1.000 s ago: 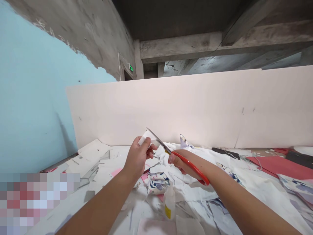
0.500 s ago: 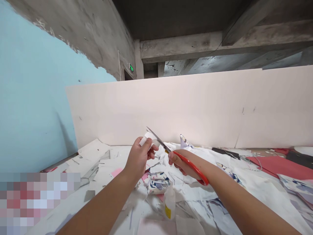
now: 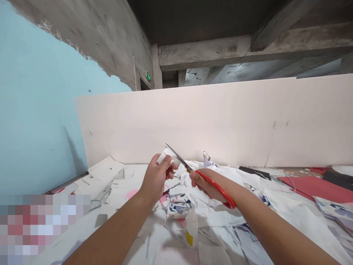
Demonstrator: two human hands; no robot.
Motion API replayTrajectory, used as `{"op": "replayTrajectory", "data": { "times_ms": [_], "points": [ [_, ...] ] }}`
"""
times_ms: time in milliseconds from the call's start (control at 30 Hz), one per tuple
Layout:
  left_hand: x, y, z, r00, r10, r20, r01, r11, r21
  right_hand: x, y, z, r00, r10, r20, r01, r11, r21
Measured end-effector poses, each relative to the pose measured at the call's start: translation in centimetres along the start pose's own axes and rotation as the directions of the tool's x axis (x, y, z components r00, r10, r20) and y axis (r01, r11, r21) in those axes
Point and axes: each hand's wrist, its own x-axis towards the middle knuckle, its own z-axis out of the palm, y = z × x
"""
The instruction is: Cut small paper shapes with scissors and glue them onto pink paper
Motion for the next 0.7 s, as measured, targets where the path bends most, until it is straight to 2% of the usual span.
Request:
{"op": "replayTrajectory", "data": {
  "times_ms": [433, 633, 700],
  "points": [
    [0.38, -0.43, -0.25, 0.999, 0.041, 0.000, -0.041, 0.999, -0.016, 0.20, 0.33, 0.00, 0.998, 0.055, 0.005, -0.054, 0.998, -0.024],
    [0.48, -0.44, -0.32, 0.999, 0.031, 0.010, -0.031, 0.999, -0.035, 0.16, 0.15, 0.06, 0.999, 0.047, 0.011, -0.047, 0.999, -0.018],
    [0.53, -0.42, -0.37, 1.000, 0.014, 0.013, -0.013, 0.999, -0.052, 0.02, -0.11, 0.05, 0.997, 0.082, -0.011, -0.083, 0.995, -0.047]
  ]
}}
